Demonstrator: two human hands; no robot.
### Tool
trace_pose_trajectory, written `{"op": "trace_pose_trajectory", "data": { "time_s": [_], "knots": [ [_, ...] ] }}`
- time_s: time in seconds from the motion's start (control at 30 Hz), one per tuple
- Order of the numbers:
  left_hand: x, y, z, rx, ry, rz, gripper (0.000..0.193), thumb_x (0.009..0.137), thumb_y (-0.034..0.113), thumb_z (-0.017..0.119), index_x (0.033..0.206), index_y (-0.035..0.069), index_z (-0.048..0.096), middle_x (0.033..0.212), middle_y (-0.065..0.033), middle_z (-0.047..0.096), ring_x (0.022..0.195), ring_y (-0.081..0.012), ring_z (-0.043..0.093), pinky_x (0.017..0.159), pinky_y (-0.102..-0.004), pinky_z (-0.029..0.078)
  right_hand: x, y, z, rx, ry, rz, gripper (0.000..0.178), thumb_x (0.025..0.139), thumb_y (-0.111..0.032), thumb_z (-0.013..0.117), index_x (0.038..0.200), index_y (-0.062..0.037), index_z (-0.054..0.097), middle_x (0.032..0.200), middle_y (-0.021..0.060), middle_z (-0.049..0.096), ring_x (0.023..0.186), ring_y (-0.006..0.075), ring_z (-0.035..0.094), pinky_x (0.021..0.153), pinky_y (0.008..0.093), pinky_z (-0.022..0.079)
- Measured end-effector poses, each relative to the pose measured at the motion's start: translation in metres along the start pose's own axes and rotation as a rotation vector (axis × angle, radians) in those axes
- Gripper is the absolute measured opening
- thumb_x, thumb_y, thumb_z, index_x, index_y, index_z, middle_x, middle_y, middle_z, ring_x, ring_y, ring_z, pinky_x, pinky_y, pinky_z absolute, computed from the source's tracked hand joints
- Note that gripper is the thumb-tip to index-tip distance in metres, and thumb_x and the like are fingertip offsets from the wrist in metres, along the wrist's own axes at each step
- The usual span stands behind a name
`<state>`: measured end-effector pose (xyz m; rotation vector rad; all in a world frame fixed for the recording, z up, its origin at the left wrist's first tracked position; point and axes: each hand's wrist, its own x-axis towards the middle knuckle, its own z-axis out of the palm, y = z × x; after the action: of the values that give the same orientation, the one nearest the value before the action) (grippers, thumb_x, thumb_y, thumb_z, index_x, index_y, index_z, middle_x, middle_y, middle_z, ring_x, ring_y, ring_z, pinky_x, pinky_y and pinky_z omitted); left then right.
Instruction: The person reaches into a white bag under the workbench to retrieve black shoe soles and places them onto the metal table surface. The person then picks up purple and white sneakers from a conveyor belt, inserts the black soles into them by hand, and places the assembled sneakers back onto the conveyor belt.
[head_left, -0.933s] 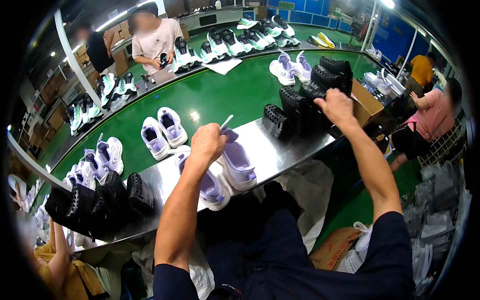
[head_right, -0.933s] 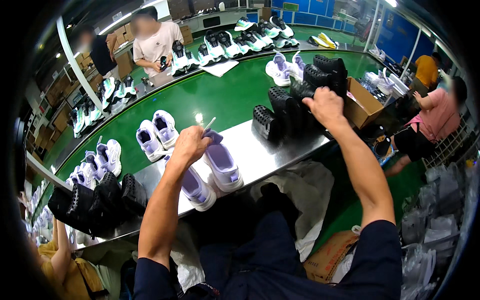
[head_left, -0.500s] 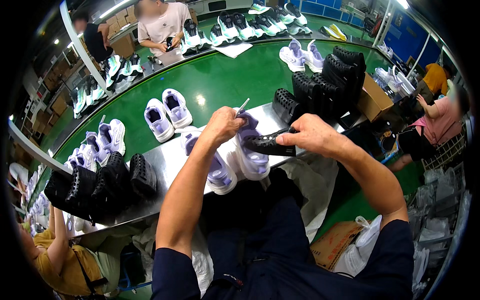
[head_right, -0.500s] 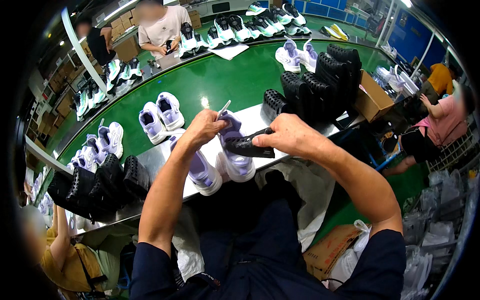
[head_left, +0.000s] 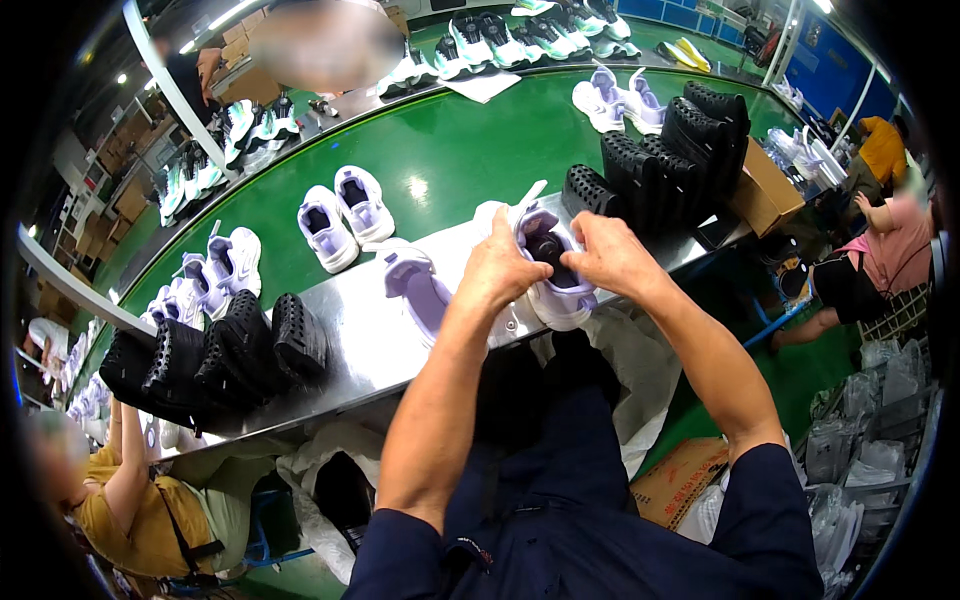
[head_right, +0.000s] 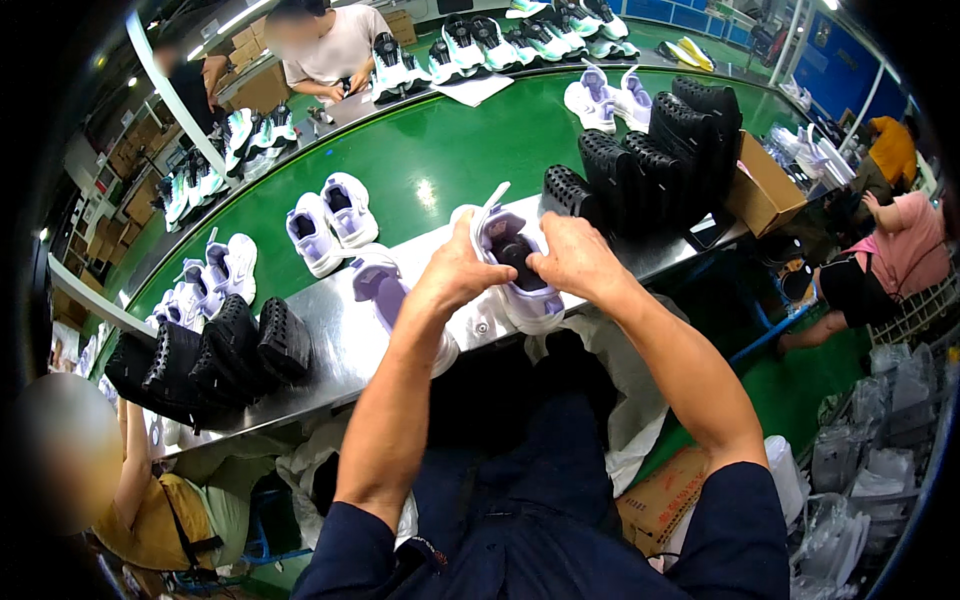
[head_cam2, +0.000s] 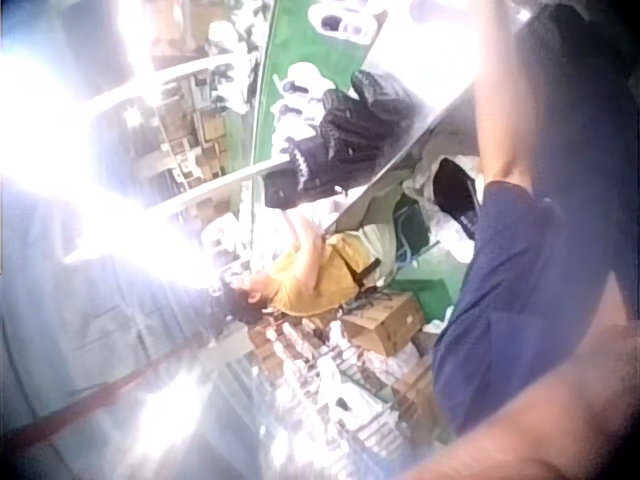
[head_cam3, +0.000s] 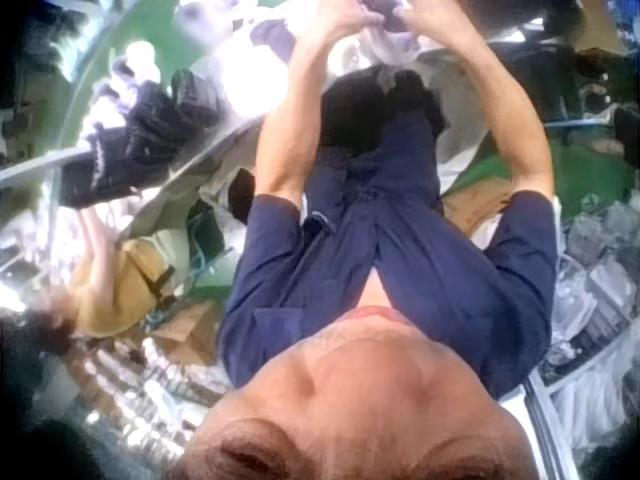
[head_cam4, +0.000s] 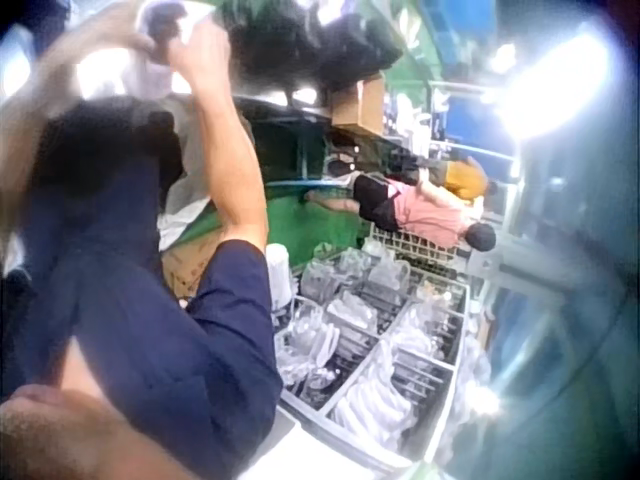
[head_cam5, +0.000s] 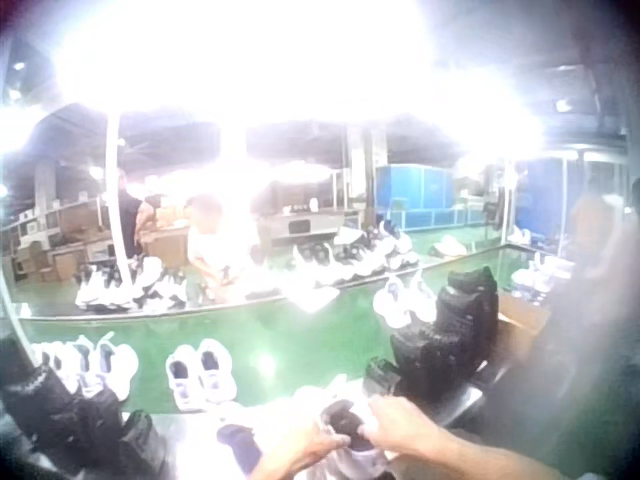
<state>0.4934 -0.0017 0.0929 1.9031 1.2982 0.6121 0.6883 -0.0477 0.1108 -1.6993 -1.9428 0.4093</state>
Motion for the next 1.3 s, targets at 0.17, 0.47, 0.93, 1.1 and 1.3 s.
{"op": "trace_pose_trajectory", "data": {
  "time_s": [0.17, 0.47, 0.93, 1.1, 1.3],
  "knots": [
    [0.016, 0.013, 0.023, 0.182, 0.132, -0.297, 0.086, 0.076, 0.014, 0.075, 0.146, -0.014, 0.033, 0.103, -0.0304, 0.071, 0.101, -0.0434, 0.070, 0.089, -0.0468, 0.056, 0.028, 0.011, 0.032, -0.163, -0.066, 0.077, 0.030, 0.073, -0.020, 0.073, 0.085, 0.0074, 0.070, 0.091, 0.0301, 0.070, 0.089, 0.0462, 0.070, 0.080, 0.0517, 0.055],
    [-0.123, 0.023, -0.012, 0.372, 0.629, 0.255, 0.047, 0.084, 0.023, 0.078, 0.123, 0.000, 0.062, 0.101, -0.0207, 0.065, 0.098, -0.0395, 0.063, 0.084, -0.0471, 0.050, 0.028, 0.002, 0.033, -0.294, -0.125, 0.236, 0.027, 0.077, -0.020, 0.072, 0.094, 0.0017, 0.073, 0.097, 0.0272, 0.072, 0.094, 0.0436, 0.071, 0.084, 0.0517, 0.057],
    [-0.186, -0.052, -0.130, 0.428, 0.906, 0.301, 0.010, 0.090, 0.007, 0.068, 0.097, 0.000, 0.068, 0.100, -0.0168, 0.068, 0.094, -0.0373, 0.064, 0.080, -0.0440, 0.053, 0.004, -0.005, 0.007, 0.020, -0.004, 0.028, 0.045, 0.087, -0.035, 0.077, 0.095, 0.0076, 0.068, 0.079, 0.0221, 0.069, 0.064, 0.0306, 0.067, 0.062, 0.0408, 0.052],
    [-0.231, -0.117, -0.225, 1.018, 1.252, -0.326, 0.045, 0.088, 0.036, 0.076, 0.109, -0.003, 0.065, 0.112, -0.0178, 0.062, 0.103, -0.0365, 0.058, 0.089, -0.0433, 0.050, -0.027, -0.061, -0.029, 0.350, -0.172, 0.188, 0.019, 0.094, -0.014, 0.071, 0.094, 0.0046, 0.067, 0.076, 0.0054, 0.067, 0.065, 0.0089, 0.062, 0.055, 0.0240, 0.049],
    [-0.254, -0.133, -0.255, 1.027, 1.117, -0.451, 0.048, 0.087, 0.042, 0.077, 0.104, -0.002, 0.072, 0.095, -0.0168, 0.069, 0.094, -0.0358, 0.063, 0.087, -0.0436, 0.051, -0.043, -0.095, -0.010, 0.478, -0.255, 0.067, 0.016, 0.095, -0.010, 0.069, 0.102, 0.0048, 0.067, 0.079, 0.0058, 0.068, 0.069, 0.0095, 0.064, 0.059, 0.0234, 0.051]
  ]
}}
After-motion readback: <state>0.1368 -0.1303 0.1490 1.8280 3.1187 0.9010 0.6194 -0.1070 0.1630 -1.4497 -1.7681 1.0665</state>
